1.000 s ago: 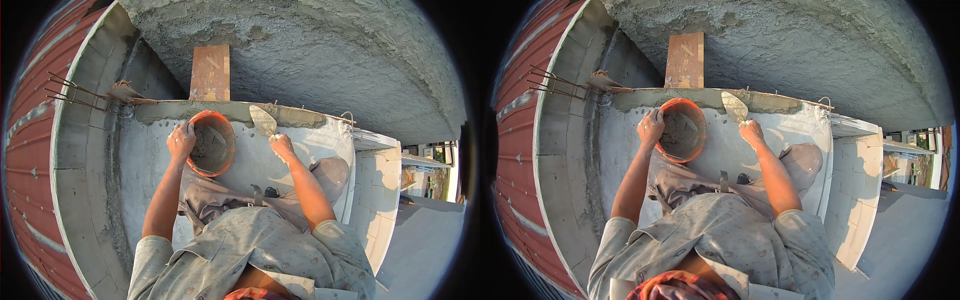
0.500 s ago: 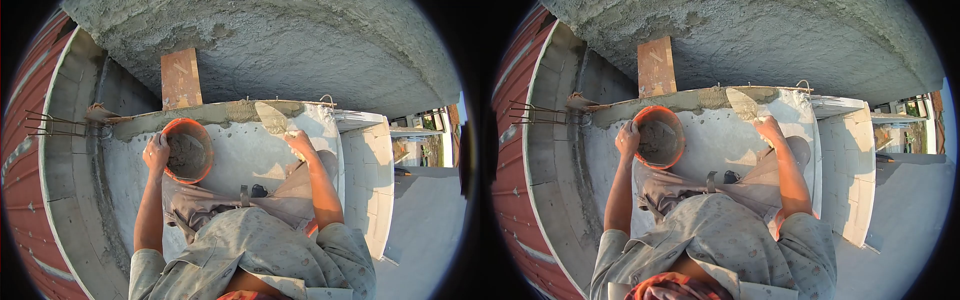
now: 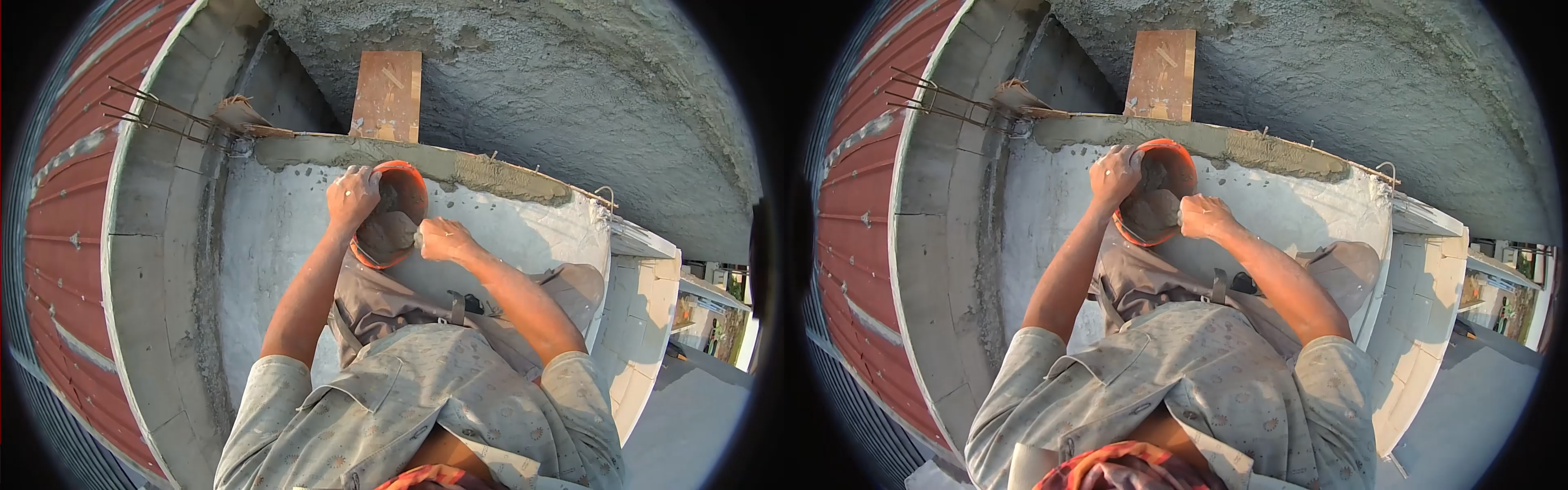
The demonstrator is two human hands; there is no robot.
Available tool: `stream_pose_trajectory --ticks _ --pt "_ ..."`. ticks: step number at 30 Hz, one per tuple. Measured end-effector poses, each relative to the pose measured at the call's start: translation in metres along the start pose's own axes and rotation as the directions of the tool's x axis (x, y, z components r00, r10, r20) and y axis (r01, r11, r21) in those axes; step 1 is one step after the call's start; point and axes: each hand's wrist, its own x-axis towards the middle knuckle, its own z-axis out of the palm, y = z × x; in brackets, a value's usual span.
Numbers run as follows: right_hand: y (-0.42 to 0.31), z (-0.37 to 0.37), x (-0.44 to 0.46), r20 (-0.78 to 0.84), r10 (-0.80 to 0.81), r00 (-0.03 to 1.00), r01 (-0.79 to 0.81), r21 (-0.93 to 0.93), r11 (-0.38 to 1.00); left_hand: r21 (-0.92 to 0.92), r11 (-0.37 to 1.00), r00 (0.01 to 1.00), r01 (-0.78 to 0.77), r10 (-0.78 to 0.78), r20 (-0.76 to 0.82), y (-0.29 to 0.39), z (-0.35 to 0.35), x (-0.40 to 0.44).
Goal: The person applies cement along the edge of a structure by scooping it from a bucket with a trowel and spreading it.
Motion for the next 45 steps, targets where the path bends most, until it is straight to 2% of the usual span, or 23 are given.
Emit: stream_pose_trajectory --ticks 2,3,6,7,10,12,14,16,18,20,21,24,27,30,32,37,40,41,42,45 --pt "0.002 -0.023 -0.009 -0.124 -0.033 0.992 0.047 0.111 0.993 -0.020 1.000 1.000 0.009 -0.009 -0.026 -0.004 0.001 0.001" --pt "0.000 -0.025 -0.010 -0.324 -0.005 0.946 0.023 0.053 0.998 -0.028 1.000 0.999 0.010 -0.011 -0.038 -0.005 0.000 0.001" --pt "0.014 -0.031 0.021 -0.213 0.060 0.975 -0.111 -0.235 0.966 -0.027 0.999 0.999 0.028 -0.028 -0.023 -0.003 -0.006 -0.008" --pt "0.022 -0.018 0.029 -0.135 -0.027 0.990 -0.013 -0.284 0.959 -0.031 0.999 0.999 0.014 -0.016 -0.047 -0.005 -0.005 -0.009" --pt "0.024 0.017 0.040 0.244 0.104 0.964 -0.095 -0.046 0.994 -0.031 0.999 0.996 0.004 -0.007 -0.090 -0.008 -0.006 -0.016" --pt "0.015 0.025 0.024 0.356 0.204 0.912 -0.315 0.289 0.904 -0.021 1.000 0.996 0.009 -0.011 -0.085 -0.006 -0.009 -0.016" --pt "0.033 0.049 0.015 0.344 0.097 0.934 -0.274 0.514 0.813 -0.017 1.000 0.998 0.022 -0.023 -0.066 -0.005 -0.011 -0.016" --pt "0.038 0.052 -0.009 0.138 0.059 0.989 -0.125 0.544 0.830 -0.043 0.999 0.996 0.009 -0.013 -0.089 -0.005 -0.005 -0.014" --pt "0.051 0.056 -0.014 0.157 0.105 0.982 -0.170 0.490 0.855 0.005 0.999 0.999 0.044 -0.043 -0.020 0.001 -0.010 -0.011" --pt "0.058 0.063 -0.010 0.165 0.161 0.973 -0.222 0.487 0.845 0.008 0.999 0.999 0.042 -0.042 -0.023 0.003 -0.010 -0.008" --pt "0.058 0.061 -0.014 0.066 0.096 0.993 -0.116 0.492 0.863 0.002 0.999 0.999 0.033 -0.033 -0.033 0.003 -0.010 -0.006" --pt "0.062 0.049 -0.030 0.130 0.154 0.980 -0.201 0.599 0.775 -0.001 0.999 0.999 0.041 -0.041 -0.029 0.009 -0.010 0.000" --pt "0.076 0.033 -0.042 0.102 0.115 0.988 -0.153 0.602 0.784 0.032 0.998 0.998 0.056 -0.056 -0.001 0.013 -0.011 0.004" --pt "0.109 0.009 -0.061 0.203 0.136 0.970 -0.240 0.690 0.682 0.062 0.997 0.999 0.041 -0.043 0.034 0.011 -0.006 0.008" --pt "0.139 -0.016 -0.083 0.186 0.131 0.974 -0.225 0.685 0.694 0.073 0.997 0.999 0.030 -0.032 0.025 0.014 -0.005 0.009" --pt "0.241 -0.083 -0.155 0.089 0.392 0.916 -0.375 0.541 0.753 0.054 0.998 0.999 0.021 -0.019 -0.028 0.015 -0.005 0.010" --pt "0.292 -0.128 -0.191 0.006 0.583 0.813 -0.550 0.336 0.764 0.060 0.997 0.998 0.057 -0.057 0.004 0.019 -0.012 0.008" --pt "0.328 -0.127 -0.200 -0.182 0.528 0.829 -0.508 0.145 0.849 0.059 0.997 0.999 0.052 -0.051 -0.012 0.018 -0.012 0.006" --pt "0.356 -0.121 -0.204 -0.350 0.427 0.834 -0.476 -0.063 0.877 0.056 0.997 0.999 0.046 -0.044 -0.027 0.017 -0.012 0.004" --pt "0.374 -0.116 -0.210 -0.571 0.383 0.726 -0.607 -0.272 0.746 0.073 0.997 0.999 0.032 -0.030 -0.031 0.019 -0.012 0.004"
